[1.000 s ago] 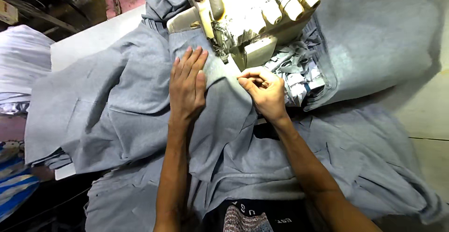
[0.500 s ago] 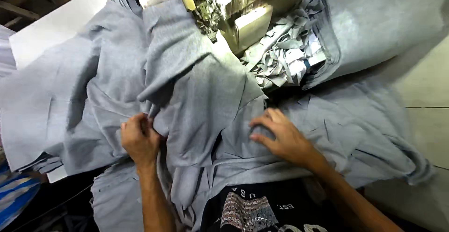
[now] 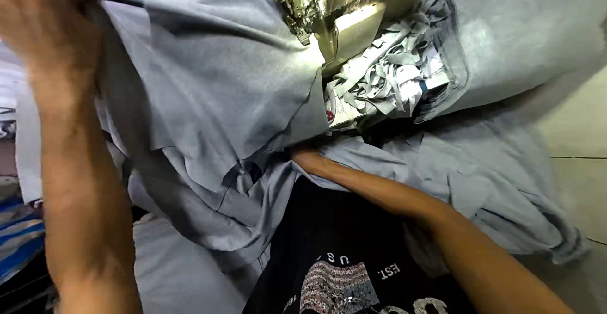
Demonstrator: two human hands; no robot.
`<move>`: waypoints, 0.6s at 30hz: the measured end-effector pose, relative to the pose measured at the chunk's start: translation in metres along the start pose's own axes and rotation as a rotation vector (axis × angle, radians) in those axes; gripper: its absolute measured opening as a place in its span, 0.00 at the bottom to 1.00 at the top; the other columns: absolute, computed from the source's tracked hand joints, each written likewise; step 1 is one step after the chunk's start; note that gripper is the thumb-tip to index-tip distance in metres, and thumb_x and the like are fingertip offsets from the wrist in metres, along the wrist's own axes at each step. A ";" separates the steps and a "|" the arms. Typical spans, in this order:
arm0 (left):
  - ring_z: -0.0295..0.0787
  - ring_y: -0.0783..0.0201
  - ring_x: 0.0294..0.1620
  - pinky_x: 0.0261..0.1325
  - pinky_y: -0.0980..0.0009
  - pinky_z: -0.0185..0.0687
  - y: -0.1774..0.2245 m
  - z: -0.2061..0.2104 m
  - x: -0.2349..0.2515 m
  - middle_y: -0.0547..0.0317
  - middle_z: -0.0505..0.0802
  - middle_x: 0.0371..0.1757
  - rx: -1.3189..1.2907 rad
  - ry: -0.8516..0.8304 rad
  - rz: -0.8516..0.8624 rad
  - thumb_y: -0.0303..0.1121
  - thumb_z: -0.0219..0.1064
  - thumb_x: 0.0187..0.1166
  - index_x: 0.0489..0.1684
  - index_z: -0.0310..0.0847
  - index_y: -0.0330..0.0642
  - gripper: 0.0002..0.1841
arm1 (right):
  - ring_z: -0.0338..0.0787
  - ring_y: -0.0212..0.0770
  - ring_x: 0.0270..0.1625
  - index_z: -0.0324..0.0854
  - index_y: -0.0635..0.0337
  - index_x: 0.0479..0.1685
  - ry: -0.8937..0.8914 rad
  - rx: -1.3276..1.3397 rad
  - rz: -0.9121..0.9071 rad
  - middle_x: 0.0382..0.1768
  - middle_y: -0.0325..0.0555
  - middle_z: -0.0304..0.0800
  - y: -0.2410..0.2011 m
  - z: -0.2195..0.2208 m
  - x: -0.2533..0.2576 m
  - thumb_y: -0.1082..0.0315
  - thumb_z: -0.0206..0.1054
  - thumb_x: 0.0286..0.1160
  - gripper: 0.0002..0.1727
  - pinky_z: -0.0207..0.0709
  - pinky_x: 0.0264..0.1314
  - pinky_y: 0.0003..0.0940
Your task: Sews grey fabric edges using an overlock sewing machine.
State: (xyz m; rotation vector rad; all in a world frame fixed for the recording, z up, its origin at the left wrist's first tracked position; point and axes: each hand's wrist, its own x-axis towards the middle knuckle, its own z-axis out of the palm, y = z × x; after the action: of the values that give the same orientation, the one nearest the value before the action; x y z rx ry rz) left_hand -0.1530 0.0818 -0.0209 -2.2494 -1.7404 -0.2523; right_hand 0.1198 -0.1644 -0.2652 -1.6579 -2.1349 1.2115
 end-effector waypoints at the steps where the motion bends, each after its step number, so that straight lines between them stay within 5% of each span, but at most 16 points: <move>1: 0.82 0.19 0.60 0.59 0.24 0.70 0.009 -0.002 0.001 0.19 0.86 0.54 -0.010 0.027 0.035 0.26 0.63 0.80 0.53 0.78 0.23 0.13 | 0.82 0.67 0.72 0.82 0.70 0.67 -0.102 0.032 0.041 0.66 0.69 0.86 -0.008 -0.007 0.011 0.65 0.58 0.87 0.20 0.70 0.74 0.67; 3: 0.78 0.22 0.67 0.66 0.29 0.71 0.037 -0.011 -0.015 0.19 0.82 0.63 -0.145 0.068 0.066 0.28 0.61 0.80 0.61 0.76 0.22 0.18 | 0.81 0.66 0.74 0.83 0.69 0.67 -0.188 0.058 0.085 0.67 0.68 0.85 -0.020 -0.024 0.020 0.58 0.58 0.89 0.23 0.69 0.75 0.68; 6: 0.82 0.42 0.67 0.68 0.49 0.77 0.091 -0.016 -0.097 0.32 0.82 0.68 -0.452 0.051 0.221 0.38 0.62 0.84 0.69 0.73 0.29 0.23 | 0.87 0.68 0.66 0.87 0.69 0.57 -0.112 -0.017 0.029 0.57 0.68 0.90 -0.018 -0.037 0.005 0.55 0.56 0.87 0.24 0.74 0.67 0.71; 8: 0.79 0.45 0.73 0.76 0.48 0.72 0.128 0.001 -0.159 0.40 0.84 0.69 -0.576 0.023 0.362 0.45 0.69 0.78 0.69 0.75 0.34 0.28 | 0.85 0.72 0.67 0.84 0.69 0.62 -0.142 -0.141 0.100 0.60 0.72 0.87 -0.016 -0.052 -0.029 0.53 0.57 0.88 0.25 0.72 0.67 0.75; 10: 0.80 0.44 0.69 0.73 0.46 0.70 0.147 0.031 -0.201 0.43 0.86 0.68 -0.524 0.017 0.389 0.49 0.73 0.75 0.70 0.78 0.40 0.29 | 0.75 0.78 0.74 0.80 0.67 0.70 -0.052 -0.277 0.172 0.71 0.78 0.77 -0.011 -0.054 -0.079 0.55 0.71 0.76 0.29 0.66 0.72 0.76; 11: 0.81 0.44 0.66 0.71 0.47 0.72 0.148 0.045 -0.214 0.44 0.87 0.66 -0.490 0.025 0.372 0.49 0.72 0.77 0.69 0.78 0.42 0.27 | 0.74 0.78 0.75 0.80 0.64 0.72 0.022 -0.349 0.200 0.74 0.78 0.73 -0.008 -0.050 -0.102 0.60 0.78 0.65 0.33 0.70 0.67 0.74; 15: 0.90 0.46 0.58 0.62 0.54 0.84 0.138 0.069 -0.228 0.43 0.92 0.55 -0.491 0.107 0.279 0.28 0.61 0.82 0.56 0.86 0.37 0.12 | 0.78 0.74 0.68 0.72 0.60 0.80 -0.064 -0.395 0.335 0.73 0.71 0.71 -0.001 -0.052 -0.125 0.83 0.75 0.54 0.42 0.85 0.49 0.57; 18: 0.92 0.51 0.53 0.59 0.59 0.86 0.133 0.062 -0.220 0.47 0.95 0.48 -0.567 0.140 0.278 0.23 0.60 0.81 0.46 0.91 0.38 0.11 | 0.80 0.76 0.69 0.77 0.74 0.68 -0.014 -0.296 0.197 0.71 0.74 0.76 -0.007 -0.048 -0.082 0.85 0.69 0.61 0.28 0.84 0.55 0.61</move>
State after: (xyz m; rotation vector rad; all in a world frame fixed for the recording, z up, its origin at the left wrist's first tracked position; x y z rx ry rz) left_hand -0.0835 -0.1301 -0.1625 -2.7379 -1.3800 -0.9129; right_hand 0.1726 -0.2136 -0.2026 -2.0273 -2.2956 0.9924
